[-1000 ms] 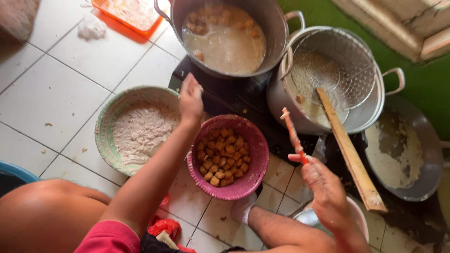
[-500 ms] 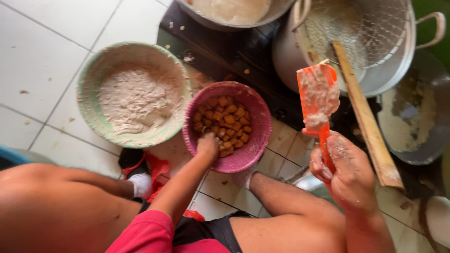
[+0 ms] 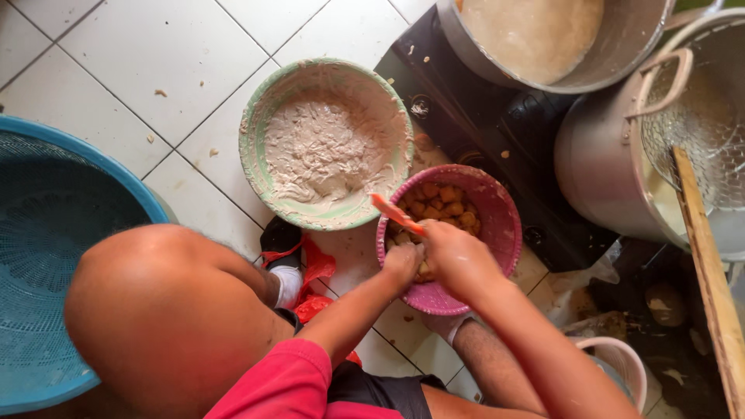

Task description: The person sits on the floor and coats fried tofu pieces with batter, holding a batter-covered spatula and spreading batter over each piece by hand, then drops the coated pieces into a pot of hot oil on a portable gas stove to fry.

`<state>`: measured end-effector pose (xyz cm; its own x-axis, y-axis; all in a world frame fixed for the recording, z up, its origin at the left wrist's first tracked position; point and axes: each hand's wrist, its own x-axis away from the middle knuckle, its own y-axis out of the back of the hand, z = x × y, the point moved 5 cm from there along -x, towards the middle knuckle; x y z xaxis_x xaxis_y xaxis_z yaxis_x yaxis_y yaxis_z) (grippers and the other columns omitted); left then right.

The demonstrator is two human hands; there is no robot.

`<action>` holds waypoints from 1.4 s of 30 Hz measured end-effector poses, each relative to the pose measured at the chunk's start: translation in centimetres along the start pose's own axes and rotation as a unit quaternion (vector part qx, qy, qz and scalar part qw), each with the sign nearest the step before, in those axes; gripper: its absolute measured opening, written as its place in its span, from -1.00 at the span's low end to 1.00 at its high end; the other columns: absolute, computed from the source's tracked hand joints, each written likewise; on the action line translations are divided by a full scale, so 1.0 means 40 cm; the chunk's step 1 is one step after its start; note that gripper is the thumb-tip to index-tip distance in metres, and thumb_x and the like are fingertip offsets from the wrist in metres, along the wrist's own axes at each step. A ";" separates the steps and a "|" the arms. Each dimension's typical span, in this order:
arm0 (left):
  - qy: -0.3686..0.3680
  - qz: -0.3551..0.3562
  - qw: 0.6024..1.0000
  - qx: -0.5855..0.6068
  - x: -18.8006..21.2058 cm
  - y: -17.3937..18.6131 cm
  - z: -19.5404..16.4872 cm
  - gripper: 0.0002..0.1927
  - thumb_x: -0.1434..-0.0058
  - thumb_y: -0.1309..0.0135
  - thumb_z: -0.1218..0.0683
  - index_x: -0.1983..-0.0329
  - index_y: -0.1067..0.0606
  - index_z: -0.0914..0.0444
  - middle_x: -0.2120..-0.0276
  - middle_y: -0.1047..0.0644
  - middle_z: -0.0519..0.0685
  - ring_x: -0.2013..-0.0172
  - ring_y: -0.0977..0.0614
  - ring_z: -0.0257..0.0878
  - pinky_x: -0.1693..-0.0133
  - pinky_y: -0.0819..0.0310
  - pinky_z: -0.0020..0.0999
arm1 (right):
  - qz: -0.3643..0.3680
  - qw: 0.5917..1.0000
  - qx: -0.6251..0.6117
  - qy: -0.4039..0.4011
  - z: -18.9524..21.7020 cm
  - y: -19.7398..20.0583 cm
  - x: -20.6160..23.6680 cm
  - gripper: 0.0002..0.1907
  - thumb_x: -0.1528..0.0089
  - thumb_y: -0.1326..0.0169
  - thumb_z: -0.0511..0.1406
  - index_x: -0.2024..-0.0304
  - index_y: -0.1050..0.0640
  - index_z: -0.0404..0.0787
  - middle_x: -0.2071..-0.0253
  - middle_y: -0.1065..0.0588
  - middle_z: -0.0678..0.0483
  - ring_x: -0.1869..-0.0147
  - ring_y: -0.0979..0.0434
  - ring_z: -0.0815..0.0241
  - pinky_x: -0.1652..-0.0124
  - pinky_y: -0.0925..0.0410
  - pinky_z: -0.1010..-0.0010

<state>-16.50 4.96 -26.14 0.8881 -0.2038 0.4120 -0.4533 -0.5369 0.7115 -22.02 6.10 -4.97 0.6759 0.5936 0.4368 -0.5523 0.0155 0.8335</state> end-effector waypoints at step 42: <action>-0.132 -0.085 0.765 0.624 0.142 0.500 -0.395 -0.82 -0.23 -0.24 0.18 0.13 -0.57 0.34 0.25 -0.64 -0.04 0.25 -0.59 -0.43 0.14 -0.55 -0.41 | -0.197 0.892 -0.406 -0.042 -0.137 0.338 0.344 -0.78 -0.27 -0.32 -0.37 0.14 -0.53 -0.29 0.33 -0.37 0.18 0.31 -0.25 0.45 0.33 -0.21 0.61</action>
<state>-21.74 5.99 -0.59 0.9853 -0.1135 0.1278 -0.0491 -0.9041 -0.4246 -22.85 18.89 10.46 0.9106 0.3515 0.2175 -0.4125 0.8062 0.4241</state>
